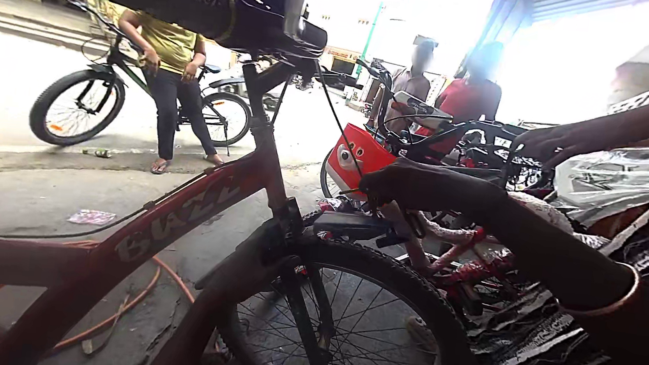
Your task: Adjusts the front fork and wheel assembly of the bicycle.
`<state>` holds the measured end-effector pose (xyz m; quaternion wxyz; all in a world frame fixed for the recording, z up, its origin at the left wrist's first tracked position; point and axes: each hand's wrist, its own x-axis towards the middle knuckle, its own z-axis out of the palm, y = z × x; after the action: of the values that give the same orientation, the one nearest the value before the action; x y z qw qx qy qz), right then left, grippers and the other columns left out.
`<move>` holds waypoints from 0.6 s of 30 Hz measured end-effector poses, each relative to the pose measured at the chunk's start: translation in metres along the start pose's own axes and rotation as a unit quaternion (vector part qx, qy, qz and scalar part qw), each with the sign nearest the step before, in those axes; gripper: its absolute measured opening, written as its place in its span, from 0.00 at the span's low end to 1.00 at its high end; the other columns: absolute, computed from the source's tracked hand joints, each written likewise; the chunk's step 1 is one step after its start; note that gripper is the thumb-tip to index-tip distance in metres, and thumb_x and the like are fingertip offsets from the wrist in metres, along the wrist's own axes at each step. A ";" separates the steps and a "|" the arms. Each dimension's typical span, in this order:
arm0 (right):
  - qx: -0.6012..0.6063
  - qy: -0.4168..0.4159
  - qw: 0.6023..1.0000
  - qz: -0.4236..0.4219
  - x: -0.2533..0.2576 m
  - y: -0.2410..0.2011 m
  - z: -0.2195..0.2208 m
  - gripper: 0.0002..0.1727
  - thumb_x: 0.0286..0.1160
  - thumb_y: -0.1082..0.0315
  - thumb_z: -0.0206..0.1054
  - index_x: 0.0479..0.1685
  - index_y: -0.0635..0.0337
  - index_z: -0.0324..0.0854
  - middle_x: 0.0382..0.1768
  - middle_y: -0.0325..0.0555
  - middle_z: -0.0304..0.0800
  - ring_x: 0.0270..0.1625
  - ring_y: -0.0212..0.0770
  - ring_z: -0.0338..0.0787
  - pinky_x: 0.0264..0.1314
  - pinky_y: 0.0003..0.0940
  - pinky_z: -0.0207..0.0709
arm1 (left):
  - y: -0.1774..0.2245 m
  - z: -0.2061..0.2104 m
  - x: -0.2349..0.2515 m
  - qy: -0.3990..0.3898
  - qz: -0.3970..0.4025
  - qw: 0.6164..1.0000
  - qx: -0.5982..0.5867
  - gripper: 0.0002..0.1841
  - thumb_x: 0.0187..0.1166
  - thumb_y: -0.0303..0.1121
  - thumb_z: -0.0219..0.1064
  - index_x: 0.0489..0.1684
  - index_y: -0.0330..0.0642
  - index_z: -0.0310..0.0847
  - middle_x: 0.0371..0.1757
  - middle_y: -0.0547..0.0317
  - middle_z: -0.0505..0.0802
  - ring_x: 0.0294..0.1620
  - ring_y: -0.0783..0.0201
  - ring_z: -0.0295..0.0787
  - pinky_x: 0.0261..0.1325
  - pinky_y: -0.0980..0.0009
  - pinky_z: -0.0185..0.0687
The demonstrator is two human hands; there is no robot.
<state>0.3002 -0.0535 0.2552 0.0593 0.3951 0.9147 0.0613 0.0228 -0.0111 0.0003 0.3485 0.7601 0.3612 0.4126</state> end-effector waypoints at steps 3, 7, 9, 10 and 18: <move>0.025 0.046 0.998 0.036 -0.011 -0.004 0.010 0.08 0.75 0.77 0.69 0.46 0.57 0.88 0.34 0.44 0.90 0.34 0.42 0.90 0.41 0.43 0.84 | 0.017 0.013 -0.010 0.097 0.009 0.992 0.076 0.44 0.69 0.69 0.70 0.83 0.54 0.70 0.66 0.62 0.89 0.63 0.66 0.88 0.66 0.55 0.86; -0.025 0.110 0.992 0.048 -0.017 0.004 0.039 0.09 0.73 0.71 0.73 0.50 0.56 0.86 0.35 0.47 0.87 0.35 0.48 0.89 0.38 0.48 0.84 | 0.059 0.036 -0.026 0.319 0.101 0.912 0.238 0.38 0.68 0.64 0.70 0.66 0.41 0.80 0.65 0.46 0.87 0.65 0.47 0.85 0.67 0.42 0.79; -0.099 0.108 0.987 0.072 -0.011 0.012 0.057 0.13 0.73 0.67 0.70 0.56 0.50 0.83 0.38 0.46 0.87 0.35 0.49 0.90 0.36 0.50 0.84 | 0.076 0.046 -0.024 0.310 0.169 0.890 0.289 0.30 0.73 0.58 0.69 0.63 0.45 0.88 0.66 0.52 0.90 0.70 0.51 0.84 0.74 0.47 0.76; -0.137 0.106 0.981 0.089 -0.008 0.012 0.063 0.15 0.72 0.67 0.70 0.58 0.47 0.83 0.40 0.45 0.87 0.35 0.49 0.89 0.35 0.50 0.84 | 0.083 0.050 -0.018 0.273 0.174 0.890 0.322 0.27 0.76 0.56 0.67 0.66 0.48 0.87 0.69 0.56 0.89 0.74 0.54 0.81 0.79 0.49 0.71; -0.168 0.007 0.979 0.117 0.007 -0.022 0.044 0.20 0.69 0.53 0.75 0.55 0.52 0.81 0.32 0.46 0.83 0.32 0.49 0.87 0.34 0.49 0.80 | 0.088 0.049 0.022 0.155 0.162 0.921 0.320 0.19 0.77 0.38 0.74 0.66 0.52 0.88 0.63 0.58 0.92 0.61 0.57 0.90 0.69 0.51 0.82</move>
<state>0.2865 -0.0600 0.2085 0.1109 0.4832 0.8393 0.2230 0.0975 -0.0476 0.0607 -0.0446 0.8057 0.3957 0.4386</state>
